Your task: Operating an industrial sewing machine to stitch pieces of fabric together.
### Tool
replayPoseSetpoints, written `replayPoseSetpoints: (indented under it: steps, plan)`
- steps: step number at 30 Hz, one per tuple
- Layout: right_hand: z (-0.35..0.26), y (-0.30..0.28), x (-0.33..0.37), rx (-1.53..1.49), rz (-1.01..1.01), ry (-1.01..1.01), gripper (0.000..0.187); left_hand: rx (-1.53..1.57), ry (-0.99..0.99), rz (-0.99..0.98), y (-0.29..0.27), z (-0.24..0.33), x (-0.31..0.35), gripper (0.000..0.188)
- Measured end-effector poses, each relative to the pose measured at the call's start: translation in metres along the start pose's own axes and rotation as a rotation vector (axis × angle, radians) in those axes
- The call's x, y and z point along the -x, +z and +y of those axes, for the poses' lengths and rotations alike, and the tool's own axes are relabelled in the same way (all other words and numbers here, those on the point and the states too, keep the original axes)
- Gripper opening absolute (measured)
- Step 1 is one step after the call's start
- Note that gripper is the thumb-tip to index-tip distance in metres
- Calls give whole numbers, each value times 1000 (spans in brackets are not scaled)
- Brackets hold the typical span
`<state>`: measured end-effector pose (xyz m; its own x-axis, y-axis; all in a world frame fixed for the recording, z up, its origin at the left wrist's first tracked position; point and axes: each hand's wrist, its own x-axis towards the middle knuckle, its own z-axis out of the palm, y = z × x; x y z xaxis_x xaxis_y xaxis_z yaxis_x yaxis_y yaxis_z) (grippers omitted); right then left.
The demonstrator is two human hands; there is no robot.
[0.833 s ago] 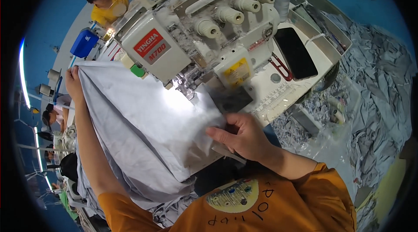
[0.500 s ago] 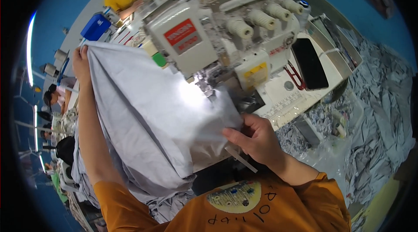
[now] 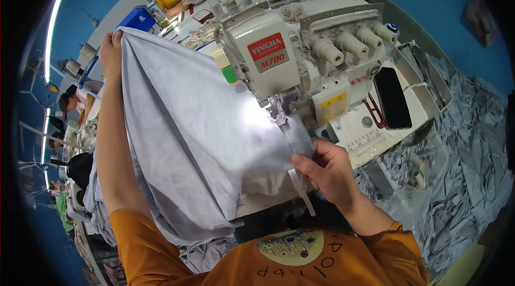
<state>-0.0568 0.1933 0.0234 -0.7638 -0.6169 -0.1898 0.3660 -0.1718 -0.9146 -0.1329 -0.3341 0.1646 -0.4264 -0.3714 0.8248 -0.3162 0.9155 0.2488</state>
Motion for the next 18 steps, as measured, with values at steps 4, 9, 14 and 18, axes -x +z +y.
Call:
replayPoseSetpoints:
  steps: [4, 9, 14, 18]
  plan:
    - [-3, 6, -4, 0, 28, -58, 16, -183, -88, -268, 4, 23, 17, 32]
    - [-2, 5, -3, -30, 72, 0, 16, 486, 380, -287, -70, 172, 124, 54]
    - [-3, 4, -3, 8, 69, -46, 16, 329, 971, -722, -138, 266, 239, 54]
    - [-18, 3, -3, -70, 69, -18, 16, 392, 943, -506, -103, 247, 249, 45]
